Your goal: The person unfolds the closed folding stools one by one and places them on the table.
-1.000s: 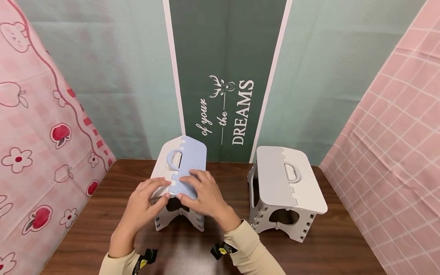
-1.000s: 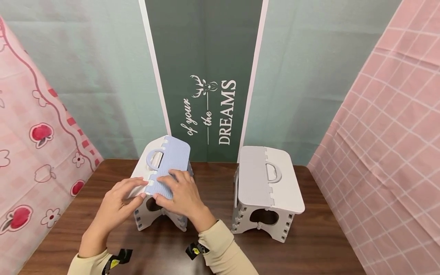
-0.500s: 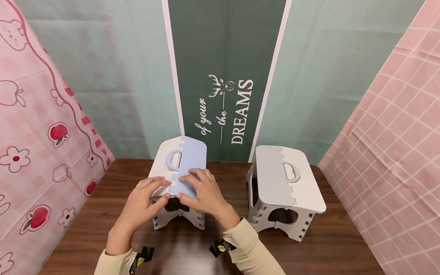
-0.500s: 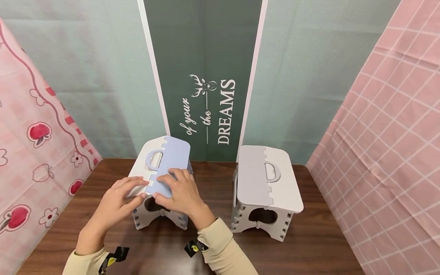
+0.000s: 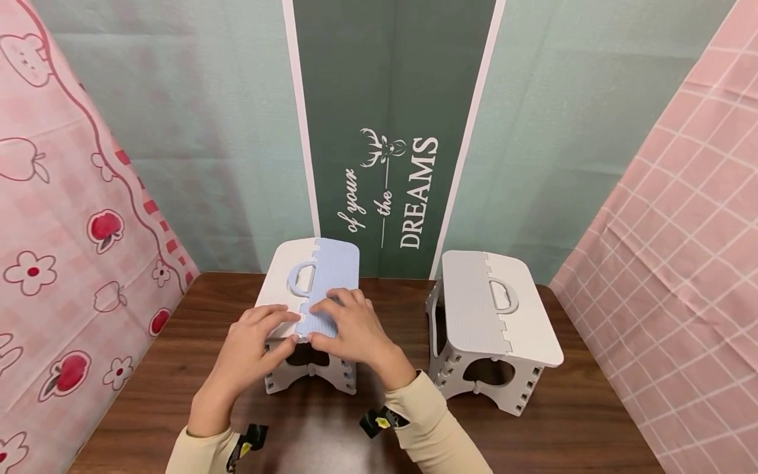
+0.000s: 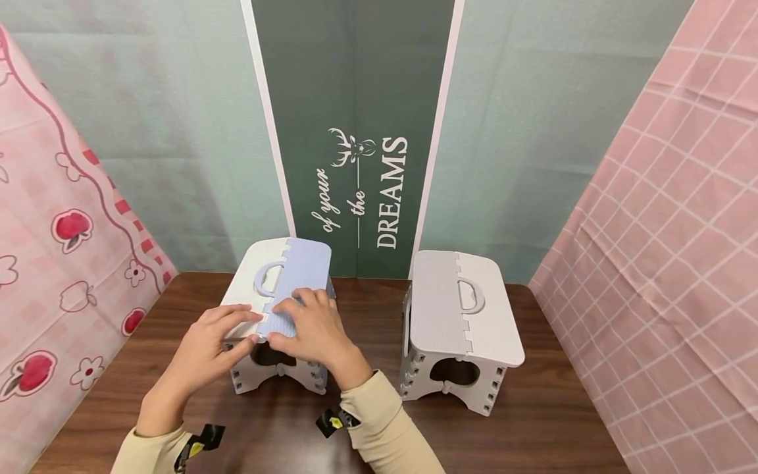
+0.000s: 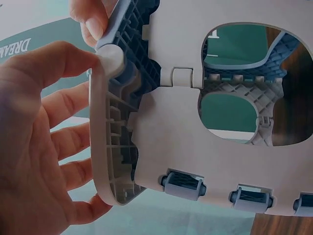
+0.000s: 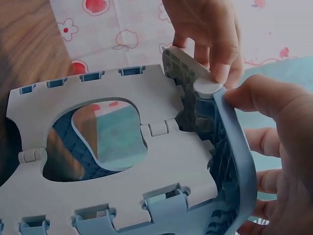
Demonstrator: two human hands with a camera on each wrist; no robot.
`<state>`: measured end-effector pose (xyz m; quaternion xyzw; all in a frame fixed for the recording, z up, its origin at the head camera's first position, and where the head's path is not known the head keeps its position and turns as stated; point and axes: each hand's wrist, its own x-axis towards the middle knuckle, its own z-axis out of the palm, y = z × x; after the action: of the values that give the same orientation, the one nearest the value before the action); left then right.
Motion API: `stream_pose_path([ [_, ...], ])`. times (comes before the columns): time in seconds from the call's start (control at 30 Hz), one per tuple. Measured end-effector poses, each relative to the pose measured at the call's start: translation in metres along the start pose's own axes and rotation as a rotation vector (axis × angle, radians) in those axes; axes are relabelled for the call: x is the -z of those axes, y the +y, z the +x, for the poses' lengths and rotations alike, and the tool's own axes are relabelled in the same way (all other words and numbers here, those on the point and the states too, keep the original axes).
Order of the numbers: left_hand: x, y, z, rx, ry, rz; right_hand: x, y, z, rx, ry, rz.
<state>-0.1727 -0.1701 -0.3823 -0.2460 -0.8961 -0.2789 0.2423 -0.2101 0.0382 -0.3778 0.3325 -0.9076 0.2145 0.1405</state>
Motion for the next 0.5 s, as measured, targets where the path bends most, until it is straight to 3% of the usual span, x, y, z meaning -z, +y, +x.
stream_pose_path([
  [0.17,0.0010,0.0023,0.0005,0.026,-0.042,0.039,0.0019,-0.0023,0.0018,0.002,-0.028,-0.048],
  [0.4,0.0010,0.0029,0.0004,0.041,-0.052,0.052,0.0012,-0.0027,0.0012,0.009,-0.018,-0.051],
  [0.5,0.0009,0.0051,0.0027,0.053,-0.087,0.045,0.0055,-0.0025,-0.0013,-0.007,-0.056,-0.052],
])
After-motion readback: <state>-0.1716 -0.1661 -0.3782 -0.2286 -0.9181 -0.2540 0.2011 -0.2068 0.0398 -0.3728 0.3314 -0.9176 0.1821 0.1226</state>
